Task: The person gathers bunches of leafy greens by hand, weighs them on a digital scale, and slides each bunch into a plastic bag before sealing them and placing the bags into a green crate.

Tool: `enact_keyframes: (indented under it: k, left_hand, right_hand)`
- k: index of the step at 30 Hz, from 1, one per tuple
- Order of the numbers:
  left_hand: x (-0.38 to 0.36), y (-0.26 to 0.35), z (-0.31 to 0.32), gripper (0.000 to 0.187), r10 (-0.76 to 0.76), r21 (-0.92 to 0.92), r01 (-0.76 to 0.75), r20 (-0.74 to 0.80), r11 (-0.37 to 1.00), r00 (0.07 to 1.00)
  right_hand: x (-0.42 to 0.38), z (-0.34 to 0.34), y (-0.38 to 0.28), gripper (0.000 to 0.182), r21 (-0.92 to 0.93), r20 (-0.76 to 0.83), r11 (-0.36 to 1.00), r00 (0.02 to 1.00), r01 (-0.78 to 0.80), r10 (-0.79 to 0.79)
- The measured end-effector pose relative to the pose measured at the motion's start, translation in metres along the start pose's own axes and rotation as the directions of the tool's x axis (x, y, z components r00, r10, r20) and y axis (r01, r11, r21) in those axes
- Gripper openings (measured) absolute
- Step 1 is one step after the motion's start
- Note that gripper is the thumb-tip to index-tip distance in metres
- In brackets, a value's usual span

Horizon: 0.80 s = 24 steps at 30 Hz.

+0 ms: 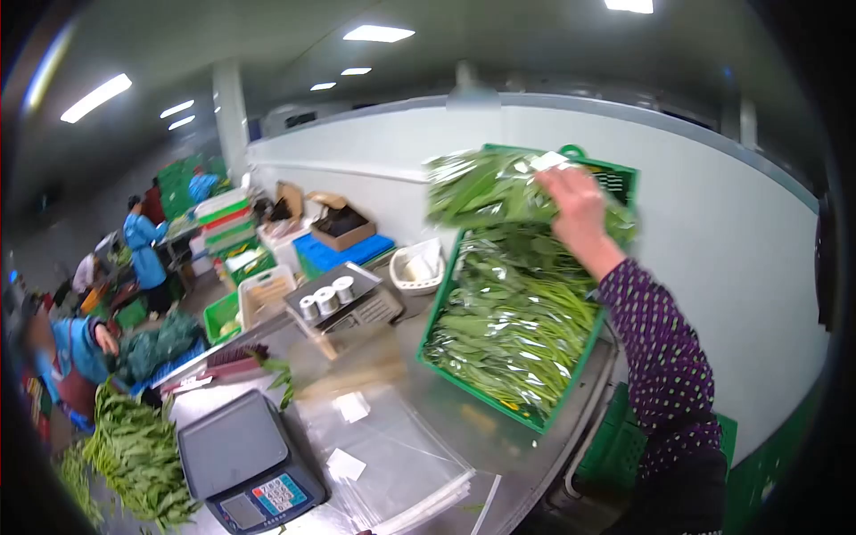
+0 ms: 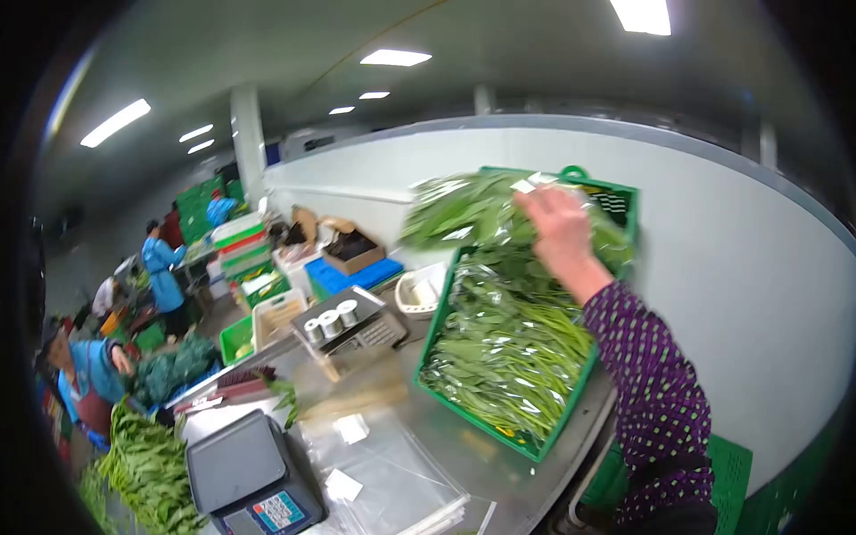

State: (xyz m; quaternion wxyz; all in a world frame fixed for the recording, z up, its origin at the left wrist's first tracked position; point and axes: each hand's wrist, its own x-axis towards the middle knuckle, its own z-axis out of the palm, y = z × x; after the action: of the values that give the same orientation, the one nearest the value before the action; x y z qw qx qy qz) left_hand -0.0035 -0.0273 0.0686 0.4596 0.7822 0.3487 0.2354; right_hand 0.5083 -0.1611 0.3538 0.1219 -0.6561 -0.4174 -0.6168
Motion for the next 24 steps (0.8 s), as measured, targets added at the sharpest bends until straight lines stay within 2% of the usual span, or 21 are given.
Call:
enact_keyframes:
  k: [1,2,4,5,6,7,8,9,10,11,12,13,14,15,16,17,19,20,22,23,24]
  left_hand:
    - [-0.005,-0.004,0.001,0.026,-0.113,0.031,0.113,0.009,0.993,0.994]
    - [-0.004,-0.004,0.006,0.028,-0.164,0.022,0.163,0.040,0.986,0.986]
    - [0.002,-0.001,0.012,0.031,-0.231,0.048,0.228,0.089,0.973,0.969]
    - [0.004,-0.006,0.018,0.030,-0.245,0.060,0.241,0.093,0.969,0.965]
    - [0.006,-0.018,0.026,0.029,-0.186,0.082,0.179,0.078,0.980,0.980]
    - [0.009,-0.013,0.029,0.028,-0.236,0.024,0.235,0.070,0.972,0.969]
    - [0.011,-0.017,0.033,0.028,-0.258,0.002,0.258,0.068,0.966,0.964]
    - [0.013,-0.015,0.035,0.028,-0.251,-0.119,0.257,0.060,0.959,0.966]
    - [0.006,-0.047,0.045,0.026,-0.204,0.013,0.203,0.075,0.979,0.976]
    - [0.008,-0.058,0.048,0.027,-0.222,-0.004,0.224,0.117,0.975,0.968]
    - [0.010,-0.067,0.055,0.029,-0.244,-0.023,0.250,0.139,0.968,0.960]
    - [0.010,-0.079,0.067,0.031,-0.253,-0.073,0.265,0.143,0.961,0.957]
    - [0.013,-0.082,0.075,0.031,-0.211,0.023,0.210,0.096,0.977,0.973]
    - [0.015,-0.088,0.085,0.031,-0.172,0.017,0.171,0.095,0.985,0.981]
    - [0.016,-0.093,0.091,0.030,-0.076,-0.065,0.079,0.054,0.995,0.996]
    - [0.016,-0.076,0.078,0.030,-0.065,-0.139,0.072,0.054,0.988,0.996]
    - [-0.007,-0.087,0.070,0.030,-0.063,-0.109,0.054,-0.084,0.993,0.994]
    - [-0.022,-0.095,0.064,0.031,-0.142,-0.015,0.141,-0.121,0.990,0.982]
    - [-0.058,-0.115,0.034,0.032,-0.274,0.152,0.310,-0.218,0.939,0.937]
    - [-0.074,-0.121,0.016,0.032,-0.334,0.151,0.392,-0.307,0.907,0.891]
    - [-0.090,-0.124,-0.001,0.032,-0.389,0.133,0.469,-0.390,0.873,0.835]
  right_hand:
    - [-0.006,0.031,0.024,0.060,-0.123,0.100,0.992,0.995,0.001,0.012]
    - [-0.018,0.059,0.042,0.055,-0.241,0.215,0.970,0.976,0.010,0.044]
    - [-0.062,0.111,0.056,0.049,-0.266,0.333,0.961,0.943,0.068,0.026]
    - [-0.100,0.145,0.068,0.045,-0.297,0.442,0.942,0.897,0.154,-0.007]
    - [-0.120,0.161,0.066,0.042,-0.297,0.649,0.954,0.741,0.037,0.173]
    - [-0.143,0.178,0.073,0.041,-0.324,0.503,0.940,0.861,0.109,0.074]
    - [-0.152,0.197,0.088,0.046,-0.273,0.494,0.962,0.854,-0.027,0.164]
    - [-0.143,0.183,0.072,0.055,-0.206,0.431,0.978,0.900,0.022,0.071]
    - [-0.144,0.186,0.061,0.061,-0.144,0.330,0.989,0.941,-0.034,0.080]
    - [-0.116,0.153,-0.002,0.061,0.065,0.309,0.980,0.938,-0.186,0.157]
    - [-0.126,0.154,-0.047,0.056,0.131,0.307,0.979,0.945,-0.155,0.109]
    - [-0.146,0.158,-0.102,0.054,0.391,0.371,0.902,0.928,-0.184,0.028]
    - [-0.173,0.163,-0.164,0.058,0.637,0.614,0.600,0.789,-0.484,-0.015]
    - [-0.197,0.167,-0.226,0.063,0.590,0.661,0.713,0.734,-0.378,-0.158]
    - [-0.199,0.170,-0.288,0.065,0.651,0.641,0.666,0.734,-0.365,-0.223]
    - [-0.201,0.169,-0.335,0.067,0.684,0.630,0.635,0.728,-0.358,-0.269]
    - [-0.216,0.205,-0.389,0.069,0.650,0.663,0.671,0.698,-0.357,-0.271]
    - [-0.230,0.236,-0.404,0.071,0.622,0.685,0.699,0.677,-0.353,-0.268]
    - [-0.296,0.339,-0.418,0.058,0.574,0.763,0.687,0.596,-0.447,-0.249]
    - [-0.315,0.377,-0.421,0.045,0.569,0.776,0.707,0.558,-0.420,-0.294]
    - [-0.305,0.377,-0.431,0.036,0.592,0.749,0.726,0.571,-0.348,-0.336]
